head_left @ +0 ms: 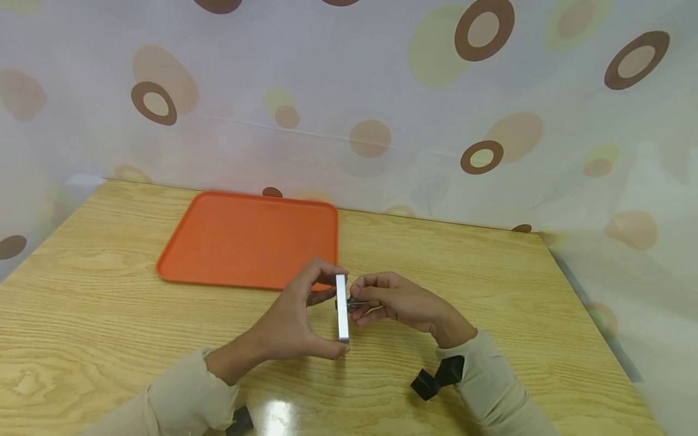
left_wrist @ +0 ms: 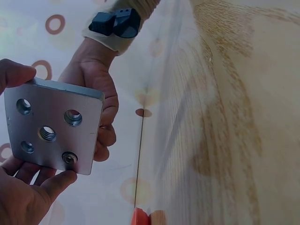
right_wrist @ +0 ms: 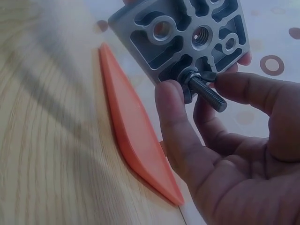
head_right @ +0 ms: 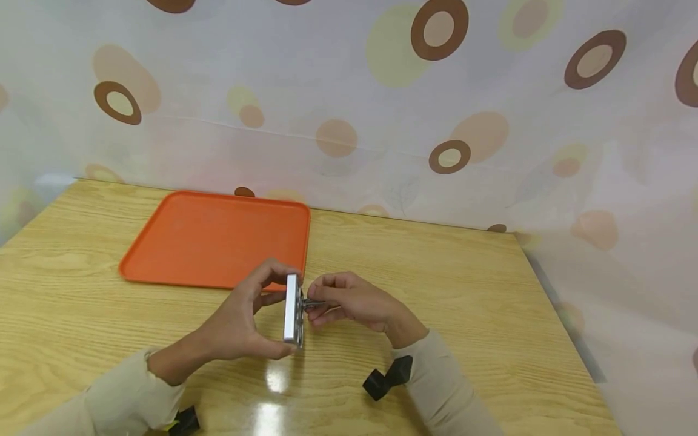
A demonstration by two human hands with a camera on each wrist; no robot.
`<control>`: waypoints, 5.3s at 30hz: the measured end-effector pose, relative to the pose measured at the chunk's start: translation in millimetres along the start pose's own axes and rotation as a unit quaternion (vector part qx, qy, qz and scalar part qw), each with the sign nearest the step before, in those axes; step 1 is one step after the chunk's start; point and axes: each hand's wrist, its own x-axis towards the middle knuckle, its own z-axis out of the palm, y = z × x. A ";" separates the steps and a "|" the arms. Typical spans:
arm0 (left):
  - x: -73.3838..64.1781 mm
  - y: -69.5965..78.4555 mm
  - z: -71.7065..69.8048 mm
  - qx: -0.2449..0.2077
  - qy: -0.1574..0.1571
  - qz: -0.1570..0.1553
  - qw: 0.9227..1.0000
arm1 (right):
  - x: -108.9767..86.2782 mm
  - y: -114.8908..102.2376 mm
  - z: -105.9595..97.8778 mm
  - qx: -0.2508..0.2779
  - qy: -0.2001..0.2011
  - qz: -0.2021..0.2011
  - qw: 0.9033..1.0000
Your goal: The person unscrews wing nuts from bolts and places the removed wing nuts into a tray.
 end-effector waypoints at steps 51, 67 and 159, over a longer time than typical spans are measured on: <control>-1.5 -3.1 -0.2 0.006 -0.002 0.007 1.000 | 2.2 2.1 4.5 0.017 0.026 0.026 0.999; -1.7 -4.2 0.6 0.004 0.000 0.008 1.000 | 1.2 4.6 1.2 -0.028 0.023 -0.008 0.999; -1.5 -3.6 2.1 0.009 -0.006 0.006 1.000 | 1.5 6.7 -2.5 0.013 0.041 0.042 0.998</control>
